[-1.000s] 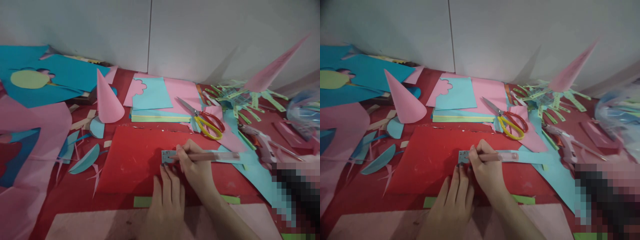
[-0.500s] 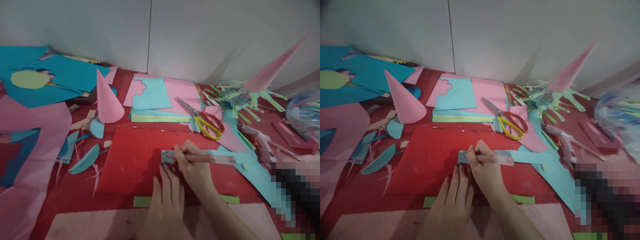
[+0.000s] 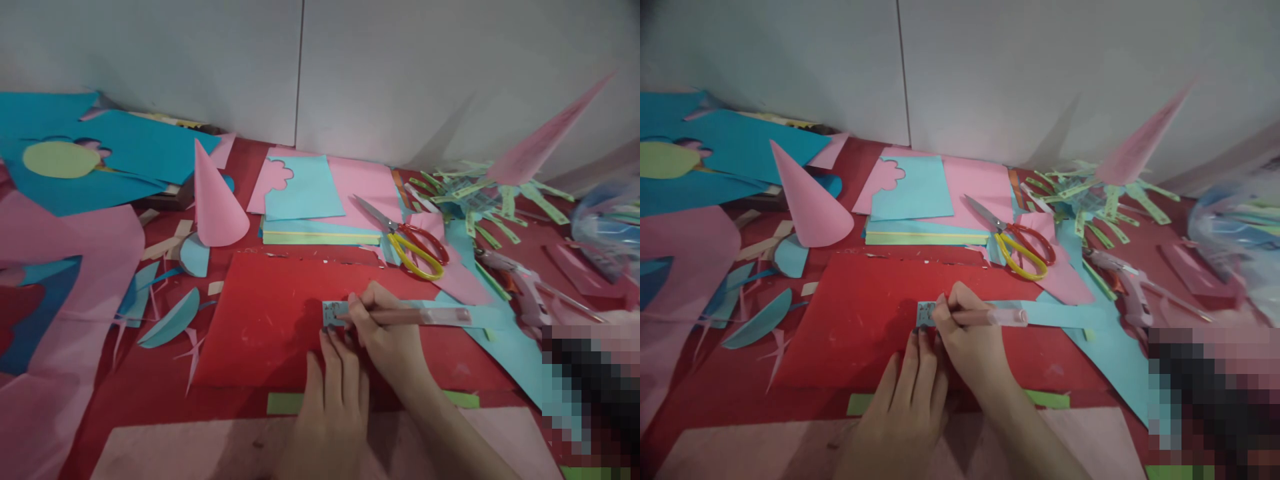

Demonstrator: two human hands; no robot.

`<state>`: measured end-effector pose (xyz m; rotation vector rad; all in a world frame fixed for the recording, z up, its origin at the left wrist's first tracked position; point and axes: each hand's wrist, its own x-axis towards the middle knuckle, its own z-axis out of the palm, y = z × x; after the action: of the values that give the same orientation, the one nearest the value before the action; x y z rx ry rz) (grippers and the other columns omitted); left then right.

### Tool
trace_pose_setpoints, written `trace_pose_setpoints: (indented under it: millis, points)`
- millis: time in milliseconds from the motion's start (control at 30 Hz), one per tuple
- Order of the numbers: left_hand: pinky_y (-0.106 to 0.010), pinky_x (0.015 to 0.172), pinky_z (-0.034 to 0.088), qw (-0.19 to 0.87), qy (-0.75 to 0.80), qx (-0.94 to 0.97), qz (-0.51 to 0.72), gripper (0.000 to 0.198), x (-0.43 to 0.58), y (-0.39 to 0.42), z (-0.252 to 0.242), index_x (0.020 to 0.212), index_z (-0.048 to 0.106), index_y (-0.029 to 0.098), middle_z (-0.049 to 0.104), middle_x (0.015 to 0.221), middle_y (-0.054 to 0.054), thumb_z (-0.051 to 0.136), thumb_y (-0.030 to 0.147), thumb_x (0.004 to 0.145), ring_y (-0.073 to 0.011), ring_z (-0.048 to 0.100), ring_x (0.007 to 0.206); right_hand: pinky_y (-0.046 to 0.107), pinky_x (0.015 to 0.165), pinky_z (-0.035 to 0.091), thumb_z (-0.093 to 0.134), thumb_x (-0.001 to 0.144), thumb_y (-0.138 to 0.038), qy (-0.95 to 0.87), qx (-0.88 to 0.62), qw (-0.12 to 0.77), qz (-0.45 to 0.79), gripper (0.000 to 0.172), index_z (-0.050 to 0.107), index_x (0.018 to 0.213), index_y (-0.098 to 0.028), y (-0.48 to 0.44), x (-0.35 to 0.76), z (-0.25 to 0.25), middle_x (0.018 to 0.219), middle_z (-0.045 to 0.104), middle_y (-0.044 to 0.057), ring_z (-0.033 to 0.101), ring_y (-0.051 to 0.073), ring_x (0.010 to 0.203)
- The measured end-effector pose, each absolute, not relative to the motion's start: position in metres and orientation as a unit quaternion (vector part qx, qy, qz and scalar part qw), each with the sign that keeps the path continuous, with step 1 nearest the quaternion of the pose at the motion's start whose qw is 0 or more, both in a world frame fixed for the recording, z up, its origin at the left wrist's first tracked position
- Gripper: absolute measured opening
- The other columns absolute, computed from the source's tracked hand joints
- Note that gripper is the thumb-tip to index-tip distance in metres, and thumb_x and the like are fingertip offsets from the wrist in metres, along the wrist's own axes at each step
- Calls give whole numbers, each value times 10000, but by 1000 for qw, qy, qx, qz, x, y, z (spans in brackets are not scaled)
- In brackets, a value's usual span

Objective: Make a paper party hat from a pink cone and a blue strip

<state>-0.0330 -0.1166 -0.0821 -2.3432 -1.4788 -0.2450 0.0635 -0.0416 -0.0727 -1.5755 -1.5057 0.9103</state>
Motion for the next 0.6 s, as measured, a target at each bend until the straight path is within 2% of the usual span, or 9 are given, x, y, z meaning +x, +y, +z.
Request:
trace_pose_setpoints:
  millis: [100,267,500,600]
  points:
    - [-338,808,436,185,-522,-827,-92,334,-33,-117,-83,1022,583,99,627,1067,-126,334,190,819,-248,562,1017,204,396,388,474,809,-304,-571,-617,396,371,311,347,539,-218,-41,64,-72,411,444,-61,459,92,391]
    - [-334,809,440,188,-521,-828,-81,338,-33,-116,-82,1021,587,105,627,1075,-118,327,186,821,-241,562,1019,193,382,368,477,803,-270,-578,-627,405,329,301,358,533,-213,-40,62,-71,419,470,-54,434,78,378]
    - [-340,799,449,185,-520,-830,-85,328,-34,-116,-82,1011,587,102,631,1068,-120,336,191,819,-248,570,1010,189,382,370,475,808,-270,-579,-627,398,336,300,372,533,-209,-40,62,-71,410,461,-62,426,71,363]
    - [-343,793,452,192,-515,-830,-94,325,-34,-115,-83,995,597,95,633,1057,-123,349,202,815,-251,576,995,192,395,380,469,798,-241,-581,-626,402,330,291,360,530,-211,-41,62,-71,427,472,-57,458,79,391]
